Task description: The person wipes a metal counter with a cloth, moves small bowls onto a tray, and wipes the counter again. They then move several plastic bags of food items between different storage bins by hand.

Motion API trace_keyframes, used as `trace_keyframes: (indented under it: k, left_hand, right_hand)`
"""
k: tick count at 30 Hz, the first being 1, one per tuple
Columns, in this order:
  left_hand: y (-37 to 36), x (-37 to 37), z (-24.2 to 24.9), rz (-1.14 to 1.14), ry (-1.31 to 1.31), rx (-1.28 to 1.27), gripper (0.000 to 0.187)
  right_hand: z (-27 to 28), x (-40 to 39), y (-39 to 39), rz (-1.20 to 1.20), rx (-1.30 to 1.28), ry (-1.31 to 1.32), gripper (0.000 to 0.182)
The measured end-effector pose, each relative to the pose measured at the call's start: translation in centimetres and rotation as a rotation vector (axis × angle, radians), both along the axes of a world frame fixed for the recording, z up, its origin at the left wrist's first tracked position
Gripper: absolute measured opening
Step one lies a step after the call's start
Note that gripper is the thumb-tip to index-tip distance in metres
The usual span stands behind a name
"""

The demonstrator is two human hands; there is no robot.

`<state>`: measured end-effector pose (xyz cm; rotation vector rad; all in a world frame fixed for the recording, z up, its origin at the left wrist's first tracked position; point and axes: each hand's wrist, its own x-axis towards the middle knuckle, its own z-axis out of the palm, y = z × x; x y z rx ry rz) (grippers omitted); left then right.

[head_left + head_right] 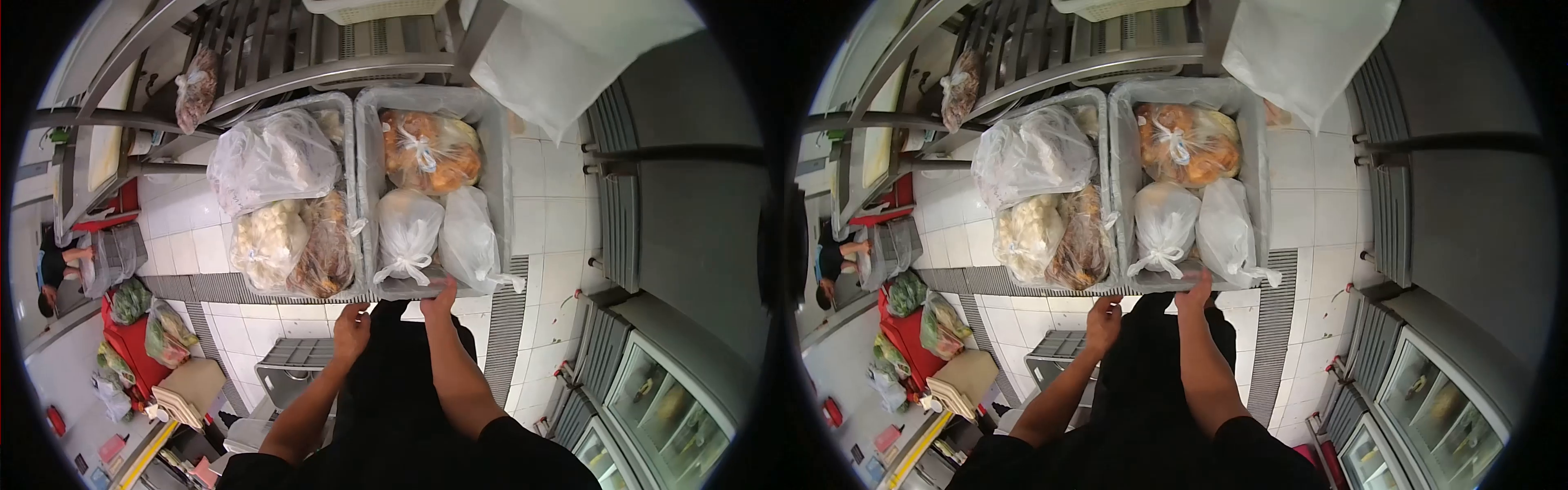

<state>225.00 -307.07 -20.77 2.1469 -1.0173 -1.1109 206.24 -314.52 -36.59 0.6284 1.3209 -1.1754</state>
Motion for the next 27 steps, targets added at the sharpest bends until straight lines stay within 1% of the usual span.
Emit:
trace_keyframes:
  k: [2, 3, 4, 6, 8, 10, 12, 14, 16, 17, 18, 19, 20, 22, 24, 26, 27]
  left_hand:
    - [-0.4, 0.8, -0.1, -0.051, -0.082, 0.003, 0.019]
    - [-1.1, 0.8, -0.1, -0.036, -0.071, -0.062, 0.019]
    - [-2.1, 0.6, -0.1, 0.004, -0.037, -0.049, 0.019]
    - [-4.1, 0.8, -0.4, -0.038, -0.111, -0.117, 0.019]
    - [-6.2, 1.3, -3.3, -0.044, -0.129, -0.262, 0.018]
    - [-10.9, 0.4, -2.4, 0.025, -0.132, -0.277, 0.019]
    - [-16.6, -0.8, -0.5, -0.077, -0.303, -0.306, 0.024]
    - [-21.9, -2.2, -0.5, -0.192, -0.430, -0.370, 0.035]
    - [-26.2, -3.9, -2.8, -0.278, -0.688, -0.560, 0.045]
    - [-27.2, -4.9, -4.0, -0.289, -0.685, -0.563, 0.045]
    - [-28.0, -5.7, -5.3, -0.314, -0.825, -0.504, 0.046]
    - [-28.4, -6.2, -6.6, -0.336, -0.971, -0.441, 0.048]
    - [-28.3, -6.2, -7.9, -0.350, -0.982, -0.437, 0.048]
    - [-28.4, -6.6, -10.1, -0.313, -0.301, 0.472, 0.058]
    - [-25.9, -10.7, -10.0, -0.370, -0.483, 0.350, 0.068]
    - [-24.7, -15.8, -8.7, -0.161, -0.495, 0.427, 0.067]
    - [-25.1, -18.1, -7.8, -0.194, -0.486, 0.401, 0.065]
  right_hand:
    - [-0.7, -0.6, 0.3, 0.022, 0.085, -0.030, 0.020]
    - [-0.9, -0.6, -0.1, -0.062, 0.096, -0.037, 0.020]
    - [0.4, -0.6, -0.9, -0.021, 0.093, 0.008, 0.021]
    - [3.0, -1.2, -1.8, 0.001, 0.074, 0.001, 0.020]
    - [5.0, -3.3, -1.9, 0.000, 0.073, 0.032, 0.020]
    - [7.6, -6.4, -2.3, 0.012, 0.065, 0.059, 0.019]
    - [9.9, -10.5, -3.1, 0.090, 0.070, 0.109, 0.011]
    - [9.6, -15.6, -3.5, 0.051, 0.077, 0.143, 0.014]
    - [8.6, -21.5, -3.5, 0.274, 0.088, 0.303, 0.018]
    - [6.8, -24.5, -3.2, 0.374, 0.107, 0.399, 0.019]
    - [5.0, -27.4, -3.0, 0.478, 0.126, 0.490, 0.020]
    - [4.7, -30.4, -3.7, 0.560, 0.102, 0.546, 0.021]
    - [4.6, -33.3, -4.4, 0.640, 0.083, 0.597, 0.022]
    - [4.7, -38.2, -5.8, 0.694, 0.051, 0.599, 0.026]
    - [4.1, -42.0, -6.3, 0.737, 0.081, 0.691, 0.028]
    - [1.6, -46.0, -4.9, 0.762, 0.106, 0.681, 0.028]
    - [0.9, -47.7, -4.1, 0.731, 0.094, 0.635, 0.028]
